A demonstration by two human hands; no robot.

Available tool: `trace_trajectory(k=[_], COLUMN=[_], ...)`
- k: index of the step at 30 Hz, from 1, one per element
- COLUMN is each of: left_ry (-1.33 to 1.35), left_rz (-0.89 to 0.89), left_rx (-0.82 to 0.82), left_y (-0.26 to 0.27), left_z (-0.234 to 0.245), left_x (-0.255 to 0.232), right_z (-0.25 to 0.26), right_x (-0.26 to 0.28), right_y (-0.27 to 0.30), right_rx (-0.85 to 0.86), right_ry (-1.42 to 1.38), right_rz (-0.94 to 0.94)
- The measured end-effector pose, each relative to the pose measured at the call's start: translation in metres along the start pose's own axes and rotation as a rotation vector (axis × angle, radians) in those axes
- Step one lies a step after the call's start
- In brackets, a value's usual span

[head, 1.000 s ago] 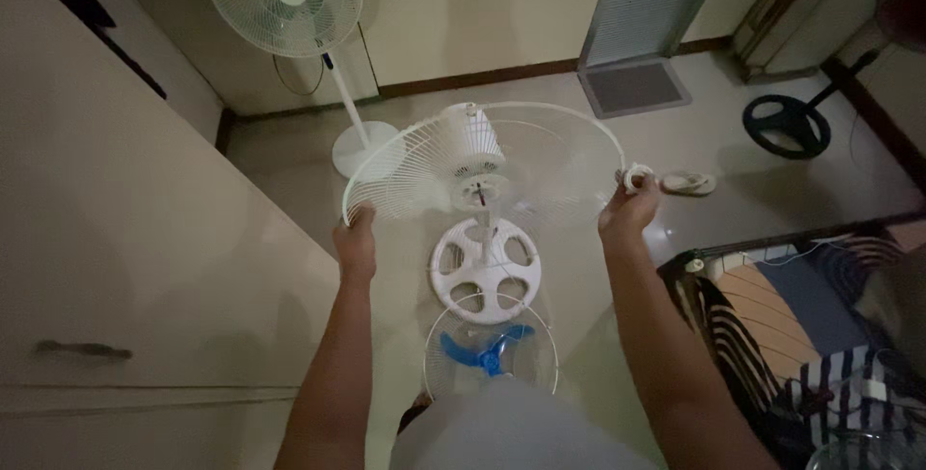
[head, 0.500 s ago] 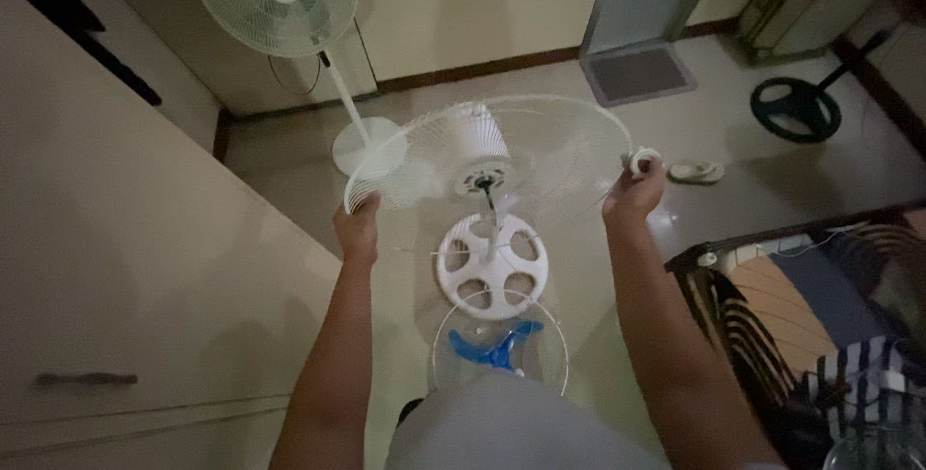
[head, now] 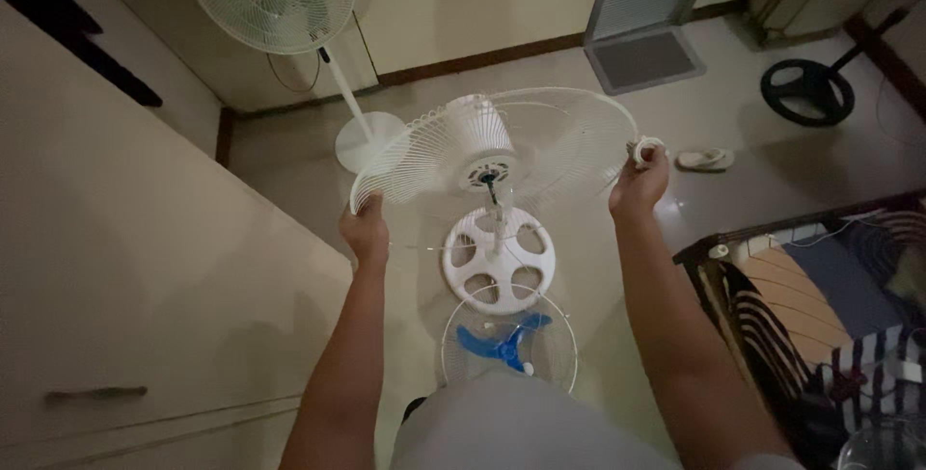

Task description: The person disassembles a white pedestal fan by removing the front grille, fan blades, and rear grille. They then reassemble the fan by reinstalling the blades and grilles in sequence.

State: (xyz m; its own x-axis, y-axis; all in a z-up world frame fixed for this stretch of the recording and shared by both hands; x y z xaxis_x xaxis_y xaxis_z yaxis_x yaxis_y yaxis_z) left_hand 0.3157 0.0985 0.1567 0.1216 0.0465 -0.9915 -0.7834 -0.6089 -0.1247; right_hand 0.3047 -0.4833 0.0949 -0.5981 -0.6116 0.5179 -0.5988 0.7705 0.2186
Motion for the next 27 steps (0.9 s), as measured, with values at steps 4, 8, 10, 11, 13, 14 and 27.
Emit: trace_trajectory(k=[4, 8, 10, 11, 13, 14, 27], left_ry=[-0.043, -0.155, -0.119, -0.025, 0.048, 0.034, 0.013], left_rz=[0.017, 0.024, 0.016, -0.001, -0.005, 0.004, -0.096], left_rx=[-0.029, -0.032, -0.023, -0.029, -0.037, -0.038, -0.008], left_y=[0.001, 0.002, 0.002, 0.002, 0.005, 0.005, 0.003], left_z=[0.003, 0.002, -0.002, -0.003, 0.001, 0.001, 0.000], left_x=[0.013, 0.015, 0.010, 0.005, 0.002, 0.002, 0.002], right_z=[-0.013, -0.012, -0.012, -0.022, -0.012, -0.013, -0.045], right_x=[0.013, 0.022, -0.004, -0.028, -0.089, -0.109, -0.152], right_y=[0.020, 0.061, 0.102, 0.128, 0.175, 0.192, 0.216], right_rx=[-0.052, -0.149, -0.022, 0.196, 0.380, 0.449, 0.518], right_ry=[0.114, 0.451, 0.649, 0.716, 0.885, 0.962, 1.217], right_rz=[0.031, 0.228, 0.234, 0.208, -0.055, -0.056, 0.058])
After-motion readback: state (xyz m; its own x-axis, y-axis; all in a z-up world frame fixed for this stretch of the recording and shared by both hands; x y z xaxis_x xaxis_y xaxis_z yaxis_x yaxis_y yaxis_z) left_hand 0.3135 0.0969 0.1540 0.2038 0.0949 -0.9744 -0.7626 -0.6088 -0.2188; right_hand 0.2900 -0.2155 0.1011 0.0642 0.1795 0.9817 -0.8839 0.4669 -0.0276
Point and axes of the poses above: each hand's wrist, its own y-axis away from the middle knuckle, its own z-axis out of the back of the hand, x = y × z, the point moved 9 cm from there along -y, towards the middle knuckle, and after that the axes turned 11 degrees about -x, right-handed, at the moved point
